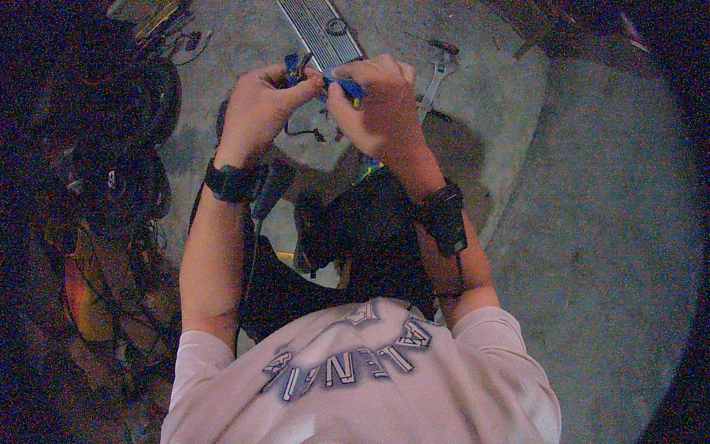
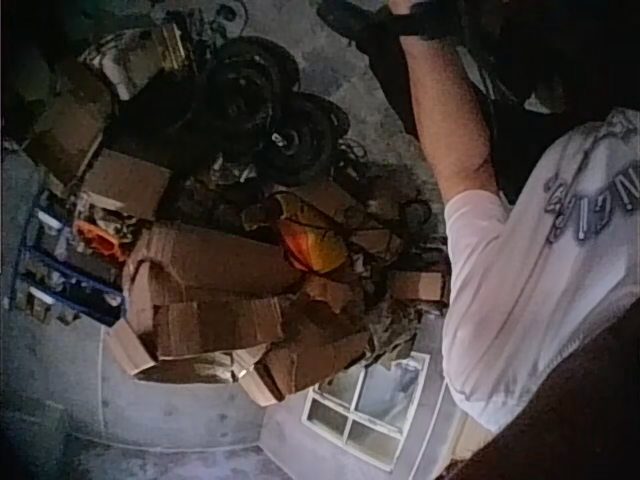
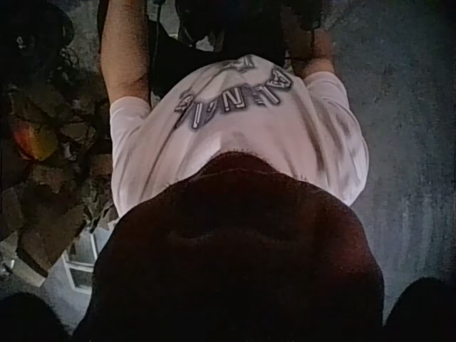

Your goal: Repairing or splicing electrical wiring for a vehicle component using pliers, scissors, and electrical tape.

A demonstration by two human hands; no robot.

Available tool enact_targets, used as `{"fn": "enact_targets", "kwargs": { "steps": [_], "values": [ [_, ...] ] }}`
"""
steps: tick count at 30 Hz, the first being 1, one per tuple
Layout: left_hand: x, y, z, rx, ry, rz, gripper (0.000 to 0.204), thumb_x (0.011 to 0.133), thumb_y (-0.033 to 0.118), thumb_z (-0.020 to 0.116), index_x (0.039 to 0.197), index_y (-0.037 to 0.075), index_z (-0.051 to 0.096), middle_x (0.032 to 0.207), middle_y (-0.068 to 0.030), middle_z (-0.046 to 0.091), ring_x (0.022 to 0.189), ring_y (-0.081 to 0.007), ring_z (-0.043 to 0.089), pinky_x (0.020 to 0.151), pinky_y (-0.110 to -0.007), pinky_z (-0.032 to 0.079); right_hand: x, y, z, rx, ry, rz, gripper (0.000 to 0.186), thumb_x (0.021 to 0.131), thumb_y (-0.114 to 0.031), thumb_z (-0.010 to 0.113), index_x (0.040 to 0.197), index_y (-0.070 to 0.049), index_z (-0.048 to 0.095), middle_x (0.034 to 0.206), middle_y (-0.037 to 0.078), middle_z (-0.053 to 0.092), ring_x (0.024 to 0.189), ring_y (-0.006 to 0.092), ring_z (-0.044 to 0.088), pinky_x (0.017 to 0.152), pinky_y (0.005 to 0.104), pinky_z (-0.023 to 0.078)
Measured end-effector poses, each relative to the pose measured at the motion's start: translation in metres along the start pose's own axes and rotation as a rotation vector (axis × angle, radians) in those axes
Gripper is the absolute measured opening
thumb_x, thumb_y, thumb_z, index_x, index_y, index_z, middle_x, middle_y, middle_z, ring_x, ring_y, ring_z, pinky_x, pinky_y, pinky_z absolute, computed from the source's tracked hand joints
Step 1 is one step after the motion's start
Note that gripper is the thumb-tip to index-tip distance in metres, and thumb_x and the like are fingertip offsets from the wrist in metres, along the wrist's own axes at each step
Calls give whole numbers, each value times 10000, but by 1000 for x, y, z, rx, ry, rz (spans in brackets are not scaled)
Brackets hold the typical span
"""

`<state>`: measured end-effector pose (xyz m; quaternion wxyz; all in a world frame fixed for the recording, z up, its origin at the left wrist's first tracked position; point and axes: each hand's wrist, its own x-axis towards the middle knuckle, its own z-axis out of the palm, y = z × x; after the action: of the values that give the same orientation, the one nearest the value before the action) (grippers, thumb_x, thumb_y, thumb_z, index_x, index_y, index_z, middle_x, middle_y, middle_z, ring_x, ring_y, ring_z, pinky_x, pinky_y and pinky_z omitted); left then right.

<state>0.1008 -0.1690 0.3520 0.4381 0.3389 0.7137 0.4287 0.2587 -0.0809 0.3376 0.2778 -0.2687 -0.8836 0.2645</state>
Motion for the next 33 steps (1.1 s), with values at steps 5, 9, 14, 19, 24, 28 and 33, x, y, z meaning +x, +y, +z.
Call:
{"fn": "enact_targets", "kwargs": {
  "steps": [5, 9, 14, 19, 24, 28, 33],
  "values": [
    [-3, 4, 0, -39, -9, -57, 231, 789, 286, 726, 878, 73, 709, 660, 53, 601, 556, -43, 484, 476, -240, 372, 5, -8, -1, -143, -1, -41, 216, 712, -219, 667, 870, -72, 671, 827, 84, 649, 851, 288, 573, 801, 435, 360],
    [3, -8, 6, -91, 70, 84, 224, 764, 231, 703, 762, 7, 692, 559, 5, 591, 469, -44, 487, 437, -237, 389, 6, -12, -1, -216, -9, -59, 204, 703, -221, 666, 837, -68, 668, 822, 89, 650, 849, 288, 572, 808, 443, 361],
    [1, 2, 5, 95, 54, -4, 278, 788, 292, 709, 848, 21, 692, 626, 5, 597, 571, -56, 490, 532, -258, 415, 5, -11, 1, -249, -23, -48, 199, 701, -224, 664, 826, -70, 663, 816, 94, 649, 846, 286, 572, 812, 438, 359],
    [2, -9, 10, 121, 124, 65, 277, 787, 284, 700, 806, 8, 677, 592, 6, 564, 553, -58, 467, 507, -261, 391, 5, -13, 4, -264, -23, -57, 197, 701, -224, 662, 829, -75, 659, 810, 97, 646, 846, 285, 570, 816, 433, 352],
    [2, -11, 13, 74, 118, 35, 245, 791, 273, 687, 795, 29, 671, 581, 25, 546, 544, -45, 453, 488, -255, 370, 3, -12, 2, -263, -31, -63, 197, 698, -212, 664, 845, -82, 652, 840, 92, 645, 868, 279, 564, 830, 432, 338],
    [2, -5, 13, 70, 89, -26, 224, 794, 263, 670, 801, 39, 672, 578, 28, 545, 543, -46, 454, 487, -254, 370, 3, -11, 2, -235, -10, -71, 198, 690, -201, 668, 849, -84, 648, 853, 80, 646, 875, 277, 563, 831, 434, 337],
    [4, -2, 1, 51, 51, 4, 280, 777, 322, 668, 826, 47, 683, 607, 3, 588, 564, -83, 519, 535, -269, 405, 8, -10, 2, -146, -5, -97, 207, 700, -188, 666, 876, -81, 645, 839, 77, 638, 864, 283, 562, 793, 433, 354]
  ]
}}
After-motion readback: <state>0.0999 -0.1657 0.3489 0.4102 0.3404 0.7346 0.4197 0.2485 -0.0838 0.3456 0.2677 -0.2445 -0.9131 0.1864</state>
